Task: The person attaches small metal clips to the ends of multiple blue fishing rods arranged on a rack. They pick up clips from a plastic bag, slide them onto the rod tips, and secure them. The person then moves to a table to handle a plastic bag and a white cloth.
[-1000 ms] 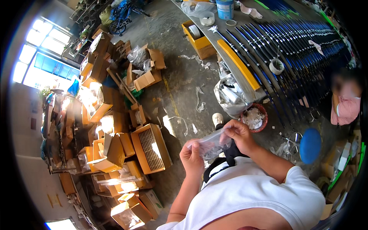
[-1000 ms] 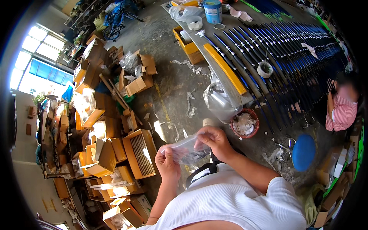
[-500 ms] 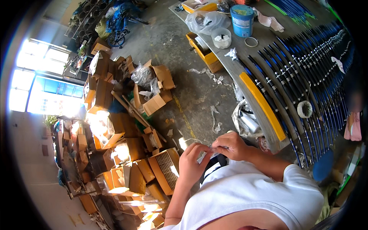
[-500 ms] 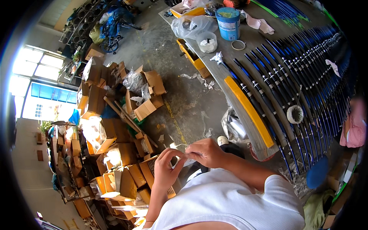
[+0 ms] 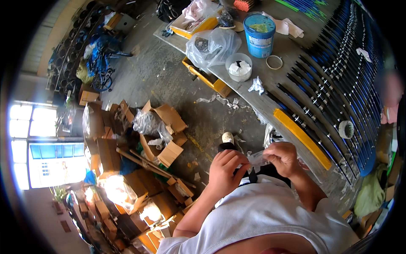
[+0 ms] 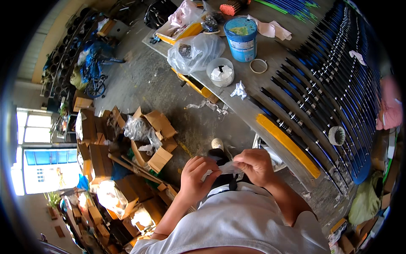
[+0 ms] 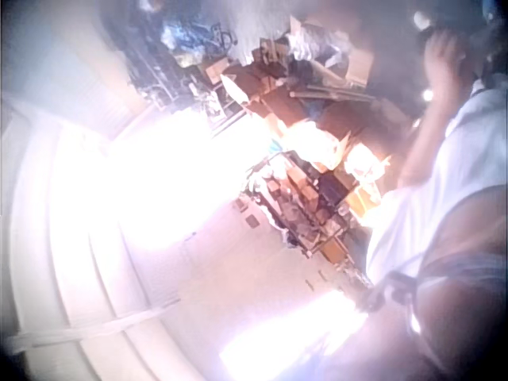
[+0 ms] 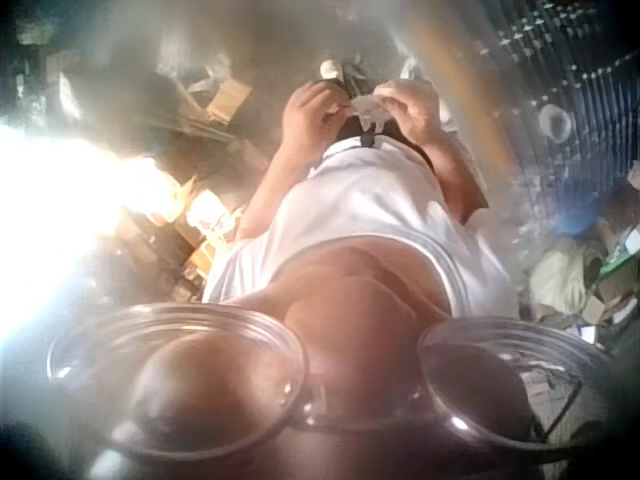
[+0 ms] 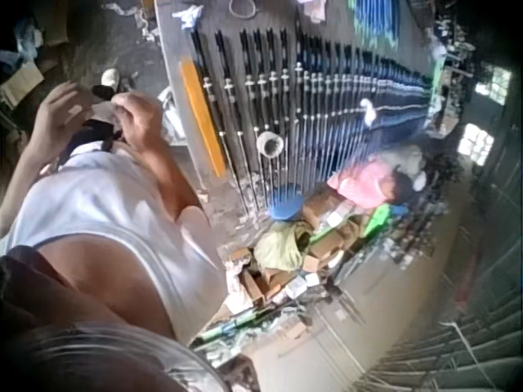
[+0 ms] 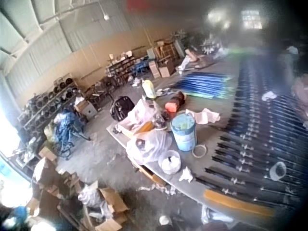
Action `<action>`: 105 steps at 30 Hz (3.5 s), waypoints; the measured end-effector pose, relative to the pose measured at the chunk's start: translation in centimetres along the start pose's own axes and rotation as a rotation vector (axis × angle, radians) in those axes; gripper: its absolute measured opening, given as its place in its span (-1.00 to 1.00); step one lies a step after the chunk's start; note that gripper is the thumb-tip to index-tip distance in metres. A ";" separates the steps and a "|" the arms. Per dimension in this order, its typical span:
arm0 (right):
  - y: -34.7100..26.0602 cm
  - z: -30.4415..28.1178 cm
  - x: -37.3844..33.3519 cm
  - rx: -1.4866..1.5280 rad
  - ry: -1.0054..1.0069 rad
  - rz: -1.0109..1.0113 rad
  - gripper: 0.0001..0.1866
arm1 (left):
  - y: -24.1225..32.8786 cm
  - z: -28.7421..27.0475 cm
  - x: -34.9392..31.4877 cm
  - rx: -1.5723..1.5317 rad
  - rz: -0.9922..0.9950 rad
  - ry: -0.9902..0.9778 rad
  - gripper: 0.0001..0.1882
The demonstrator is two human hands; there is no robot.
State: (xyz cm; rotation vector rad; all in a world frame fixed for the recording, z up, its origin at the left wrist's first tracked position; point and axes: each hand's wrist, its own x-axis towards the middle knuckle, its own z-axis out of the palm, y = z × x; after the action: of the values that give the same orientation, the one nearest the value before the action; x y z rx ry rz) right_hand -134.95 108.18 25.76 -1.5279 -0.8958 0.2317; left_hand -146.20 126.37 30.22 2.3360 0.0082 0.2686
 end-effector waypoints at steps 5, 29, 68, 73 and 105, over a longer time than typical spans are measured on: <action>2.6 2.0 3.5 0.308 0.642 0.338 -0.88 | -9.1 -5.9 3.5 0.218 0.069 -0.196 -0.92; 15.0 -14.4 23.6 -0.231 1.367 0.106 -0.82 | -27.0 -18.1 18.3 0.268 -0.043 -0.027 -0.94; 12.8 12.1 34.8 -0.916 0.474 0.645 -0.92 | -35.3 -15.4 46.2 -0.157 0.585 -0.562 -0.82; 10.3 10.2 35.5 -0.995 0.600 0.598 -0.89 | -35.2 -14.4 46.7 -0.139 0.587 -0.698 -0.84; 38.5 -26.4 36.8 -1.104 0.534 0.978 -0.63 | -31.6 -14.7 45.2 0.357 0.043 -0.504 -0.90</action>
State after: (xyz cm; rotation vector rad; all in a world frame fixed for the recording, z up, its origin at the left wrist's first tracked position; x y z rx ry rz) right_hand -78.49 115.51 8.71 -2.7960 0.3355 -0.0194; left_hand -102.48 162.89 26.59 2.6972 -0.2601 -0.3332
